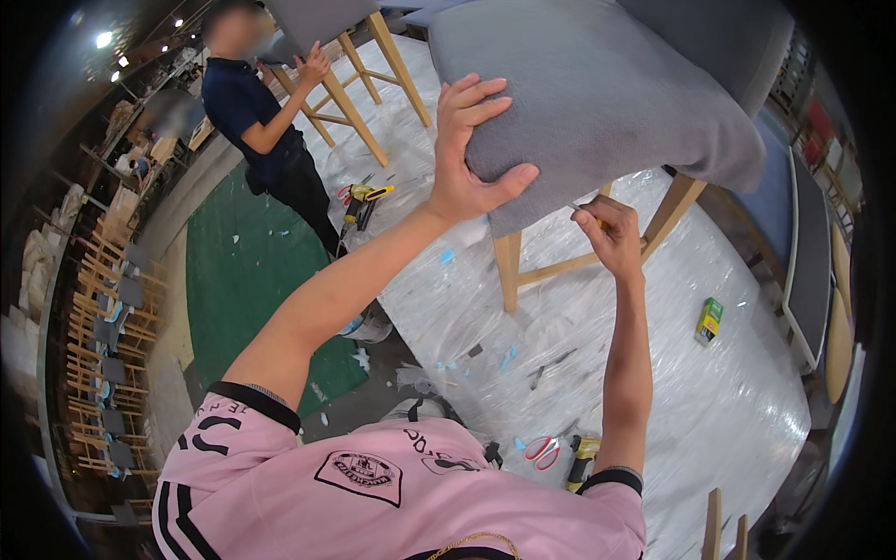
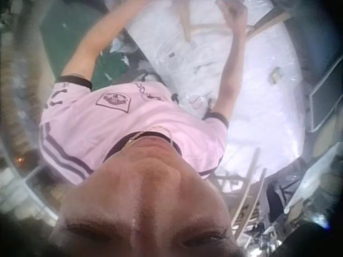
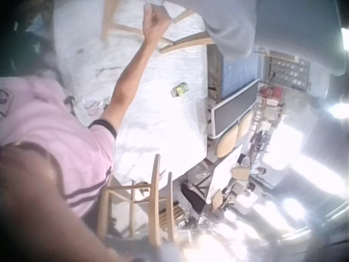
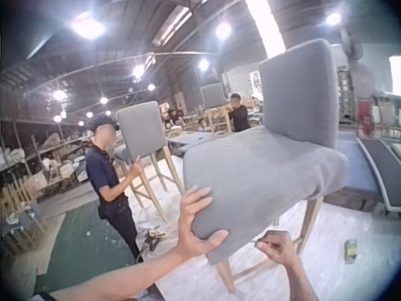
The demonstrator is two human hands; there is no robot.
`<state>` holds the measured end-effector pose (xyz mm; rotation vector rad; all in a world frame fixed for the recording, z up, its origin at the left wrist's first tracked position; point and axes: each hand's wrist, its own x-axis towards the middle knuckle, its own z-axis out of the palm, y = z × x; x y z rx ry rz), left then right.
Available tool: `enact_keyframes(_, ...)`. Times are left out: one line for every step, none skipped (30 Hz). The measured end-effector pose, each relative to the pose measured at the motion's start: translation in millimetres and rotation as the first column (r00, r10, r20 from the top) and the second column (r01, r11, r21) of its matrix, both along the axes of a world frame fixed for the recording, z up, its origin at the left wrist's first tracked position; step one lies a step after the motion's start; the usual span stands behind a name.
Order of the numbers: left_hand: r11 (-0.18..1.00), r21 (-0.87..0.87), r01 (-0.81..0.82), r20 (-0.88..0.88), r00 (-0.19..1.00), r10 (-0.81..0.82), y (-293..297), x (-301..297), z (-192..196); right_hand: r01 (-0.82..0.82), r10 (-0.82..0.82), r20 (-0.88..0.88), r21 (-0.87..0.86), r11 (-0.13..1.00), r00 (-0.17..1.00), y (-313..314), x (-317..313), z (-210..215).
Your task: The person upholsters a wooden chair with gray fabric. They smooth and pull the fabric over the seat, staple it to the underside using a pneumatic staple gun, and trim excess fabric with scissors. The person repeats these steps on multiple chairs in a workshop setting.
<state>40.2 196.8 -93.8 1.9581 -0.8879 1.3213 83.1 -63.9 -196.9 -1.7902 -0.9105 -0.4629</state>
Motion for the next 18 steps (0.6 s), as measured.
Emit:
enact_keyframes(1.0, -0.001, 0.0, 0.003, 1.0, 0.0, -1.6, 0.3, 0.1, 0.023, -0.023, 0.006, -0.017, 1.0, 1.0, -0.5, -4.3, 6.6)
enact_keyframes(1.0, -0.003, -0.004, 0.004, 1.0, 0.004, -1.6, -0.5, -0.5, 0.043, -0.043, 0.009, -0.035, 0.998, 0.999, -0.5, -10.6, 13.6)
enact_keyframes(1.0, -0.002, -0.012, 0.007, 1.0, 0.012, -1.6, 0.1, -0.9, 0.067, -0.066, 0.013, -0.052, 0.996, 0.998, -1.9, -15.6, 20.1)
enact_keyframes(1.0, 0.0, -0.02, 0.011, 1.0, 0.02, -1.1, 1.0, -1.3, 0.089, -0.087, 0.028, -0.071, 0.994, 0.996, -4.2, -18.1, 25.4)
enact_keyframes(1.0, -0.002, -0.029, 0.011, 1.0, 0.029, -0.8, 0.4, -2.6, 0.11, -0.106, 0.04, -0.093, 0.99, 0.994, -7.4, -20.8, 29.6)
enact_keyframes(1.0, -0.001, -0.028, 0.01, 1.0, 0.028, -0.3, 0.1, -2.9, 0.13, -0.125, 0.054, -0.115, 0.985, 0.991, -9.9, -24.2, 34.9)
enact_keyframes(1.0, 0.001, -0.028, 0.01, 1.0, 0.028, 0.4, -0.1, -2.1, 0.152, -0.147, 0.048, -0.15, 0.977, 0.988, -12.0, -28.8, 42.4)
enact_keyframes(1.0, 0.004, -0.024, 0.012, 1.0, 0.024, -0.1, 0.5, -0.7, 0.173, -0.164, 0.064, -0.162, 0.972, 0.984, -14.2, -31.8, 45.8)
enact_keyframes(1.0, 0.001, -0.031, 0.014, 0.999, 0.031, -0.6, -0.1, -0.8, 0.193, -0.181, 0.081, -0.173, 0.966, 0.98, -16.1, -34.3, 48.0)
enact_keyframes(0.999, -0.002, -0.039, 0.016, 0.999, 0.039, -0.9, -1.4, -1.3, 0.212, -0.197, 0.097, -0.183, 0.96, 0.976, -17.0, -35.8, 50.8)
enact_keyframes(0.999, -0.004, -0.041, 0.018, 0.999, 0.042, -1.9, -0.5, -1.7, 0.215, -0.198, 0.103, -0.188, 0.958, 0.975, -17.9, -36.2, 54.1)
enact_keyframes(0.999, -0.002, -0.048, 0.022, 0.999, 0.048, -1.8, 0.0, -1.2, 0.218, -0.199, 0.109, -0.194, 0.957, 0.974, -18.0, -36.6, 57.7)
enact_keyframes(0.998, 0.0, -0.056, 0.026, 0.998, 0.056, -0.9, 0.1, 0.0, 0.219, -0.2, 0.115, -0.199, 0.955, 0.973, -17.7, -36.1, 60.6)
enact_keyframes(0.998, -0.006, -0.059, 0.025, 0.998, 0.059, -2.7, -1.5, -1.4, 0.225, -0.198, 0.141, -0.217, 0.95, 0.97, -19.8, -36.3, 62.0)
enact_keyframes(0.998, 0.0, -0.059, 0.031, 0.998, 0.059, -3.8, -1.8, -1.2, 0.231, -0.195, 0.166, -0.235, 0.944, 0.967, -20.6, -33.9, 63.8)
enact_keyframes(0.998, 0.006, -0.059, 0.036, 0.998, 0.058, -4.2, -0.6, 0.8, 0.235, -0.19, 0.191, -0.253, 0.938, 0.963, -21.1, -30.9, 65.3)
enact_keyframes(0.998, 0.011, -0.062, 0.038, 0.997, 0.062, -4.2, -1.3, 0.9, 0.232, -0.183, 0.199, -0.258, 0.938, 0.963, -21.5, -28.6, 64.7)
enact_keyframes(0.998, 0.006, -0.058, 0.041, 0.997, 0.058, -4.5, -2.1, 0.8, 0.228, -0.176, 0.206, -0.264, 0.937, 0.963, -22.0, -25.4, 63.9)
